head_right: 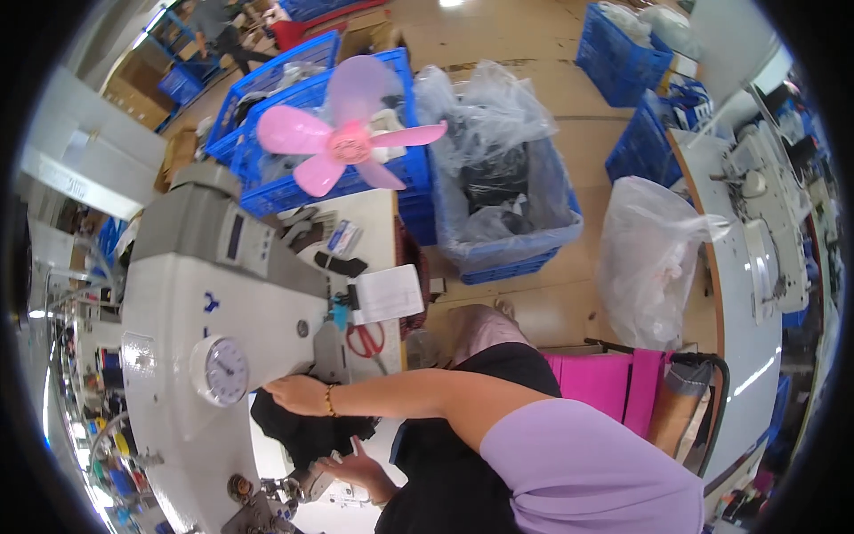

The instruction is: Counting stacks of black shoe components, placing them into a plastic bag, and organizing them in a manufacturing setting.

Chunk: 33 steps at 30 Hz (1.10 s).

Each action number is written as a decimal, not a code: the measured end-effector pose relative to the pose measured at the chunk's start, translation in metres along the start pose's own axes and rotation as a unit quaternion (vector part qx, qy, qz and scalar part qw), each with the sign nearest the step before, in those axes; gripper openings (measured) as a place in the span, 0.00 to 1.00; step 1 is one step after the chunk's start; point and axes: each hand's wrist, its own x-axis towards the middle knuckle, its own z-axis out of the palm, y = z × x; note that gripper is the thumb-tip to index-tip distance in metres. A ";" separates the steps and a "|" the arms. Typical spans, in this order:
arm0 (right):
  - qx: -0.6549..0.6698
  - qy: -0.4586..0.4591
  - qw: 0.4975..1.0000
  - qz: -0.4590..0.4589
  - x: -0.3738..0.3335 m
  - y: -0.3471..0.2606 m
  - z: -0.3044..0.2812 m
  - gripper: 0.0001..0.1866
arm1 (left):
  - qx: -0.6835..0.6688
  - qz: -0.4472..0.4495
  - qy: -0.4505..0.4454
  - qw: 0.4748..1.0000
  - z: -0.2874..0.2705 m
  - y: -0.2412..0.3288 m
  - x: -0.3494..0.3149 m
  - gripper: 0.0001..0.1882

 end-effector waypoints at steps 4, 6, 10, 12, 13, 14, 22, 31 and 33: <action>0.064 -0.016 0.996 -0.066 -0.016 -0.012 -0.038 0.08 | 0.010 0.017 -0.016 1.000 -0.024 -0.020 0.029 0.37; 0.132 -0.094 0.980 -0.113 -0.042 -0.001 -0.088 0.07 | 0.064 0.039 0.010 0.997 -0.005 -0.018 0.005 0.36; 0.079 -0.033 0.989 -0.117 -0.153 0.108 -0.181 0.07 | 0.131 0.041 0.086 0.987 -0.022 -0.038 -0.012 0.28; 0.028 -0.197 0.974 0.108 -0.199 0.167 -0.264 0.13 | 0.342 0.200 -0.098 0.913 -0.080 -0.063 -0.025 0.25; -0.017 -0.148 0.967 0.207 -0.257 0.230 -0.269 0.13 | 0.340 0.201 -0.107 0.913 -0.072 -0.085 -0.035 0.25; -0.023 -0.047 0.962 0.270 -0.278 0.260 -0.303 0.13 | 0.354 0.156 -0.084 0.918 -0.070 -0.105 -0.045 0.25; -0.355 -0.091 0.800 0.475 -0.296 0.473 -0.487 0.42 | 0.512 -0.103 -0.189 0.832 0.014 -0.174 -0.139 0.27; -0.197 -0.235 0.893 0.329 -0.340 0.472 -0.375 0.04 | 0.430 -0.276 -0.312 0.801 0.237 -0.238 -0.201 0.11; -0.103 -0.205 0.928 0.294 -0.357 0.410 -0.340 0.04 | 0.344 -0.289 -0.327 0.832 0.291 -0.276 -0.207 0.12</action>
